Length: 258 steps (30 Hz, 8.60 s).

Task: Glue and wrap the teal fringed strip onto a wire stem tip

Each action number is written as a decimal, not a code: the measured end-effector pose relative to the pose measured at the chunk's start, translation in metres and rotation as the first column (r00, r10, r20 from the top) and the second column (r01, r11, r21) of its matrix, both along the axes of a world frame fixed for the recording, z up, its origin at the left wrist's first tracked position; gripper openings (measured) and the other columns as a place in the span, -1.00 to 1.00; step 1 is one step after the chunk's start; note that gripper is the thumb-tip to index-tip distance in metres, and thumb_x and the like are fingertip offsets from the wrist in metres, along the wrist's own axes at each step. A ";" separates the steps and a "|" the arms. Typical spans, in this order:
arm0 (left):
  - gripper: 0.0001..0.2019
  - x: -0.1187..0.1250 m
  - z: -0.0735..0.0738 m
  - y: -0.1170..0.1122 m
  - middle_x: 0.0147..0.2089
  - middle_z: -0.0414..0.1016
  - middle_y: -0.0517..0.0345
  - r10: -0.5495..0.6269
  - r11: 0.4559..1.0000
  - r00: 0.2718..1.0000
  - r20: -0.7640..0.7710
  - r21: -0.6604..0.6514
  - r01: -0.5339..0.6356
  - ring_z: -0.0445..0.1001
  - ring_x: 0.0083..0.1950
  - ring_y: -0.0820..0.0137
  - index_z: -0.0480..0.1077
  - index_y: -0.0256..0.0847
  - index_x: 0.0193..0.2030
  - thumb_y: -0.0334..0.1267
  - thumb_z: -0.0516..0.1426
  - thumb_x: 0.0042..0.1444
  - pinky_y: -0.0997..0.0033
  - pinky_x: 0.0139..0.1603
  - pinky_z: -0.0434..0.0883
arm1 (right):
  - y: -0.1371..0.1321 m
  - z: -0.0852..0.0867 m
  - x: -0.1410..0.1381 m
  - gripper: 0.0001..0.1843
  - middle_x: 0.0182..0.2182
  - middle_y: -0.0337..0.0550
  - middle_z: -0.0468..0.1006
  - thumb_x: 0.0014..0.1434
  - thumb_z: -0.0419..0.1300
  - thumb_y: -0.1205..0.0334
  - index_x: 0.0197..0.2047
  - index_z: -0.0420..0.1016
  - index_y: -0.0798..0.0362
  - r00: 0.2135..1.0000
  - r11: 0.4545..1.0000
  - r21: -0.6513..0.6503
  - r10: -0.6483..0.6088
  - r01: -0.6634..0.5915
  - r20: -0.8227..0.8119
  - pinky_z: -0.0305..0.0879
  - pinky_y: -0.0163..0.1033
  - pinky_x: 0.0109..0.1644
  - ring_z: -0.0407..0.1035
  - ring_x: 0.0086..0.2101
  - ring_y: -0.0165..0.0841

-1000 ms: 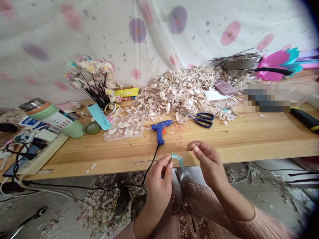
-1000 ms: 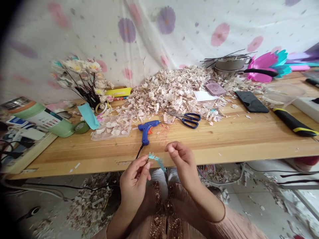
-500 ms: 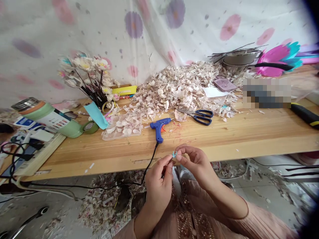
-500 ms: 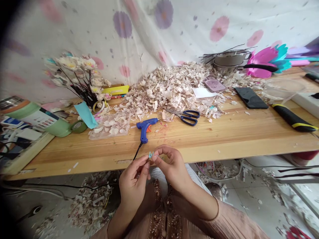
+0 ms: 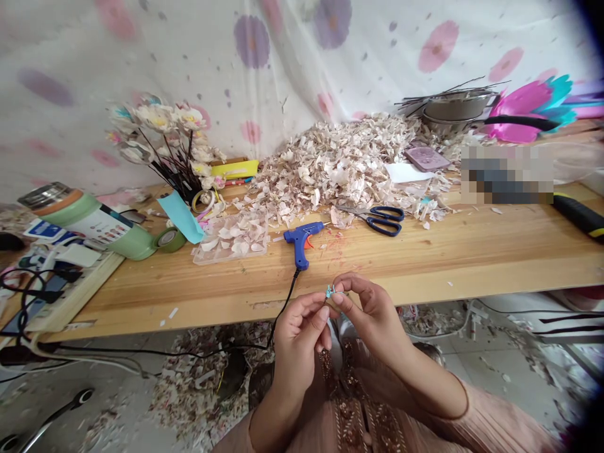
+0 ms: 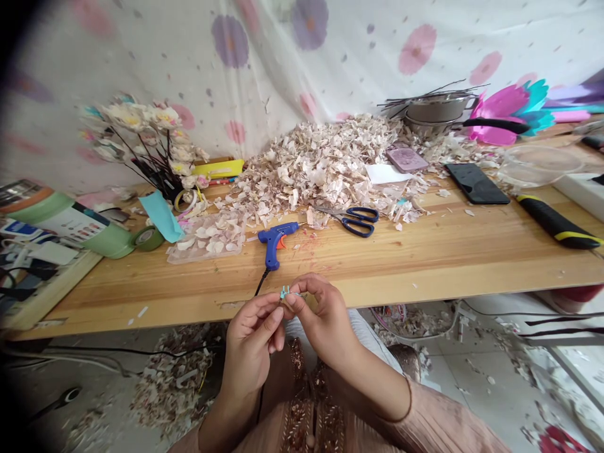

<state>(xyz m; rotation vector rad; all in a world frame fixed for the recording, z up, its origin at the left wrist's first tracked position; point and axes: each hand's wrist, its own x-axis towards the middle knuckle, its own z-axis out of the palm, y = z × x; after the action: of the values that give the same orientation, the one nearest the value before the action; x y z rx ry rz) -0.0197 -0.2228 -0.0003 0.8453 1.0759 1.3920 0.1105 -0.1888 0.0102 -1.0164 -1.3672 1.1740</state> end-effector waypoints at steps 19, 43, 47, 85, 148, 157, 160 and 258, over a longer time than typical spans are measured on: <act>-0.76 0.000 0.003 -0.002 -0.46 0.52 0.20 -0.041 0.999 0.998 0.043 -0.021 0.042 0.29 -0.68 0.63 0.42 -0.24 -0.18 -0.15 0.26 0.08 0.64 -0.68 0.09 | -0.003 0.002 -0.003 -0.80 -0.43 -0.16 0.49 0.17 0.21 0.10 -0.42 0.43 0.01 0.998 0.998 0.053 -0.046 0.044 0.038 0.25 -0.18 -0.19 0.35 -0.32 -0.30; -0.76 -0.005 0.002 0.000 -0.47 0.50 0.19 -0.185 0.983 0.979 -0.086 -0.014 0.185 0.31 -0.66 0.59 0.37 -0.26 -0.22 -0.08 0.12 0.23 0.58 -0.63 0.15 | 0.003 0.000 0.003 -0.79 -0.36 -0.17 0.50 0.12 0.31 0.06 -0.37 0.49 0.01 1.000 0.999 0.032 0.027 -0.026 -0.014 0.26 -0.16 -0.11 0.38 -0.27 -0.29; -0.75 -0.005 0.002 0.001 -0.48 0.49 0.19 -0.228 0.973 0.973 -0.032 -0.039 0.226 0.26 -0.66 0.60 0.37 -0.26 -0.23 -0.07 0.12 0.22 0.58 -0.64 0.11 | 0.003 -0.002 0.005 -0.78 -0.34 -0.15 0.52 0.14 0.29 0.02 -0.34 0.49 0.00 0.999 0.998 0.024 0.054 -0.054 0.003 0.27 -0.14 -0.09 0.39 -0.25 -0.28; -0.71 -0.008 -0.010 0.002 -0.18 0.62 0.08 0.369 0.875 0.653 -0.662 0.484 -0.004 0.56 -0.25 0.32 0.54 -0.06 -0.01 -0.43 0.14 0.18 0.31 -0.22 0.49 | 0.003 0.000 0.002 -0.80 -0.43 -0.21 0.50 0.16 0.26 0.06 -0.36 0.45 0.01 0.991 0.993 -0.049 0.099 -0.104 -0.091 0.30 -0.21 -0.19 0.38 -0.35 -0.34; -0.77 -0.006 -0.008 0.008 -0.53 0.47 0.23 -0.032 0.998 0.999 -0.015 -0.045 0.032 0.38 -0.60 0.52 0.49 -0.27 -0.19 -0.19 0.27 0.05 0.55 -0.61 0.26 | 0.000 -0.005 0.005 -0.81 -0.43 -0.14 0.57 0.19 0.23 0.11 -0.31 0.53 0.05 0.963 0.999 0.053 -0.026 0.012 0.268 0.28 -0.20 -0.24 0.41 -0.37 -0.30; -0.85 0.000 -0.009 0.004 -0.44 0.51 0.21 -0.083 0.996 0.996 -0.012 0.019 0.083 0.36 -0.58 0.55 0.38 -0.23 -0.20 -0.22 0.20 0.17 0.58 -0.59 0.26 | -0.002 0.001 0.005 -0.80 -0.51 -0.17 0.55 0.17 0.22 0.15 -0.42 0.52 0.05 0.965 0.996 0.062 -0.079 0.066 0.252 0.26 -0.25 -0.32 0.39 -0.44 -0.35; -0.85 0.000 -0.009 0.003 -0.44 0.52 0.19 -0.109 0.994 0.994 -0.006 0.009 0.109 0.37 -0.58 0.55 0.35 -0.23 -0.22 -0.21 0.18 0.19 0.58 -0.58 0.28 | -0.002 0.003 0.004 -0.79 -0.53 -0.19 0.54 0.17 0.22 0.12 -0.42 0.51 0.06 0.981 0.999 0.005 -0.043 0.043 0.190 0.28 -0.26 -0.33 0.39 -0.46 -0.36; -0.82 0.004 -0.007 -0.001 -0.48 0.46 0.27 -0.007 0.998 0.981 -0.192 0.063 0.019 0.36 -0.61 0.56 0.33 -0.21 -0.13 -0.17 0.15 0.22 0.61 -0.63 0.31 | -0.001 -0.005 0.001 -0.79 -0.56 -0.24 0.49 0.20 0.18 0.14 -0.42 0.42 0.07 0.986 1.000 -0.016 0.003 0.000 0.168 0.24 -0.30 -0.32 0.35 -0.48 -0.41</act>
<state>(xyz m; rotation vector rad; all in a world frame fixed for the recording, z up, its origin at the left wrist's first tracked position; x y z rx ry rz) -0.0155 -0.2240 -0.0070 1.0488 1.1747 1.3604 0.1116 -0.1893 0.0055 -1.1474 -1.4925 1.1219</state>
